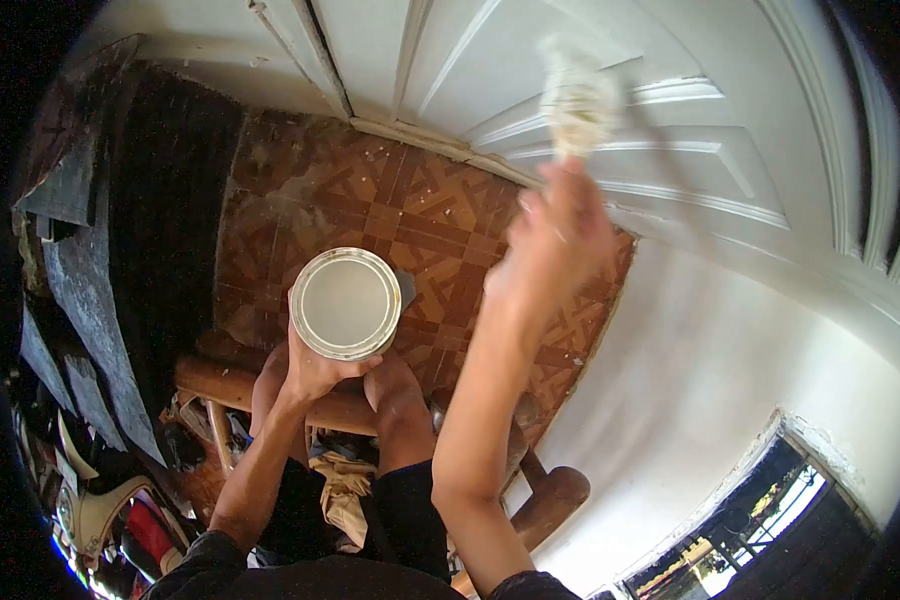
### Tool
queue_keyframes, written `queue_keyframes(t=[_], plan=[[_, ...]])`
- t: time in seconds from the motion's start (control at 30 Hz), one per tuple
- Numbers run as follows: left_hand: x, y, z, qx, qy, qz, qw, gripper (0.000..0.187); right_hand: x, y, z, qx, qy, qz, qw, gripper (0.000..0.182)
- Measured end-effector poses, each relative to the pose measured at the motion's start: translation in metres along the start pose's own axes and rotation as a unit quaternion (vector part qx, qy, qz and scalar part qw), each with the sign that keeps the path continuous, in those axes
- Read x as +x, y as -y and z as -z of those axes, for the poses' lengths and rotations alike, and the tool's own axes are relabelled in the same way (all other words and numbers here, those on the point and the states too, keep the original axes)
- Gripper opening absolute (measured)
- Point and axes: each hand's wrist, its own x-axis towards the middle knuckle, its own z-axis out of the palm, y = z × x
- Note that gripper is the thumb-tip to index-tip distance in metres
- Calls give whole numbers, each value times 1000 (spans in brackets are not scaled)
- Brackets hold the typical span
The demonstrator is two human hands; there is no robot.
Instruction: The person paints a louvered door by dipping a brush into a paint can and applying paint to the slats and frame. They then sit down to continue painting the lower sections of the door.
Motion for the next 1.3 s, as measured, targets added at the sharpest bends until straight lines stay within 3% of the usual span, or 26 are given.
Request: queue_keyframes(t=[0.07,0.17,0.27,0.33,0.5,0.63,0.77,0.87,0.93,1.0,1.1,1.2,1.27,1.3], plan=[[-1,5,1,7,5,-2,1000,117,-15,21,19,75,79,92,990,28],[-3,9,4,0,2,6,1000,123,-23,7,3,89,80,224,967,28],[-5,16,10,17,-1,11,1000,128,-5,-65,-16,87,74,179,977,28],[-11,21,16,14,8,66,998,129,11,-126,-31,7,83,178,980,29],[-17,31,26,5,10,124,992,128,45,-275,-49,-11,100,80,992,29],[-16,30,29,11,7,125,992,127,50,-353,-46,-145,72,-92,982,31],[-17,34,32,18,9,116,993,126,63,-383,-43,-277,69,-95,954,35],[-17,31,32,4,6,115,993,126,67,-333,-51,-289,39,-27,956,35],[-14,28,30,-17,1,104,994,125,44,-237,-59,-248,22,-2,968,34],[-11,21,28,-29,-1,86,996,123,16,-161,-61,-77,38,-58,995,26],[-4,13,27,-41,-3,59,997,121,-28,-73,-52,-21,55,-9,998,25],[-1,9,26,-55,-9,41,998,120,-43,-51,-53,37,64,91,993,25],[0,7,26,-39,-20,17,999,119,-39,-71,-57,58,56,158,984,25],[2,9,28,-27,-21,12,999,119,-30,-92,-56,45,69,141,987,27]])
